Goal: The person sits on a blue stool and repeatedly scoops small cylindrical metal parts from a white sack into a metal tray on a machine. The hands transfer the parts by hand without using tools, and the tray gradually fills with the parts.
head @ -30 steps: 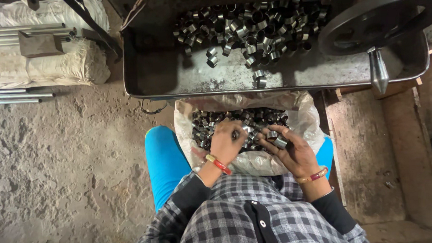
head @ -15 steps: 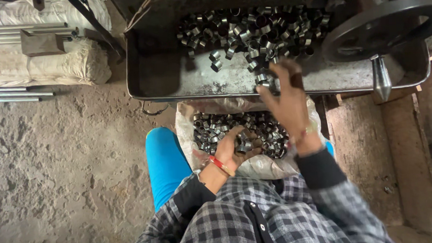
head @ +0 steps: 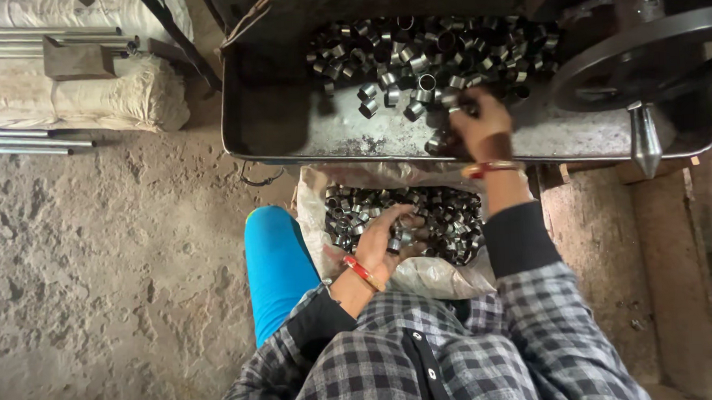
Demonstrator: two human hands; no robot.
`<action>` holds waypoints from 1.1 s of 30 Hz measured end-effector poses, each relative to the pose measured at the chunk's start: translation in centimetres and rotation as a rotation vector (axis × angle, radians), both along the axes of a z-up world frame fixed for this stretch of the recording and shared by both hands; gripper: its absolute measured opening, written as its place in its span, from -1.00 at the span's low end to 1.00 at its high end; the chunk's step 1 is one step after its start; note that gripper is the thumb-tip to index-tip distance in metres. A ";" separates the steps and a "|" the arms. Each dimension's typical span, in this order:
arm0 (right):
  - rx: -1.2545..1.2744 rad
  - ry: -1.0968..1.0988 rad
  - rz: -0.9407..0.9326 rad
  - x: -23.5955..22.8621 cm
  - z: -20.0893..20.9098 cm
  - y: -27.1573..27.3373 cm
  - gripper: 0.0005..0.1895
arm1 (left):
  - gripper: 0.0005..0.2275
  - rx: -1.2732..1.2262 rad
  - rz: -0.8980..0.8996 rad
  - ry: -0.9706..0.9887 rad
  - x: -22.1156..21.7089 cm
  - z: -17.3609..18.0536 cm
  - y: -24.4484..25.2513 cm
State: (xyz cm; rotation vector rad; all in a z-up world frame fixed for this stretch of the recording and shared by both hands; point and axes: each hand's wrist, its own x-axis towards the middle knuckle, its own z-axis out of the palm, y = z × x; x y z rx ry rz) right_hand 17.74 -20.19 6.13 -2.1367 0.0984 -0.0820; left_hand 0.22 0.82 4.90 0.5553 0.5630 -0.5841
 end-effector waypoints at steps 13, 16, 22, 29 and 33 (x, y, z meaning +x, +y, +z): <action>0.432 0.545 0.338 -14.0 9.8 1.2 -0.72 | -0.64 -0.121 0.028 -0.014 0.1 2.7 -0.6; 0.395 0.533 0.396 -15.0 9.4 1.3 -0.67 | -0.67 -0.157 0.068 -0.057 0.2 2.2 -0.4; 0.574 0.530 0.196 -17.0 8.7 -0.5 -0.63 | -0.71 -0.058 0.027 -0.112 -0.2 0.2 -0.3; 1.122 0.483 -0.069 -19.4 4.1 -4.9 -0.53 | -0.84 1.276 0.049 -1.075 -0.7 0.9 0.0; 1.240 0.412 -0.213 -20.5 1.7 -8.8 -0.54 | -0.89 1.257 0.144 -1.039 -0.3 3.7 0.7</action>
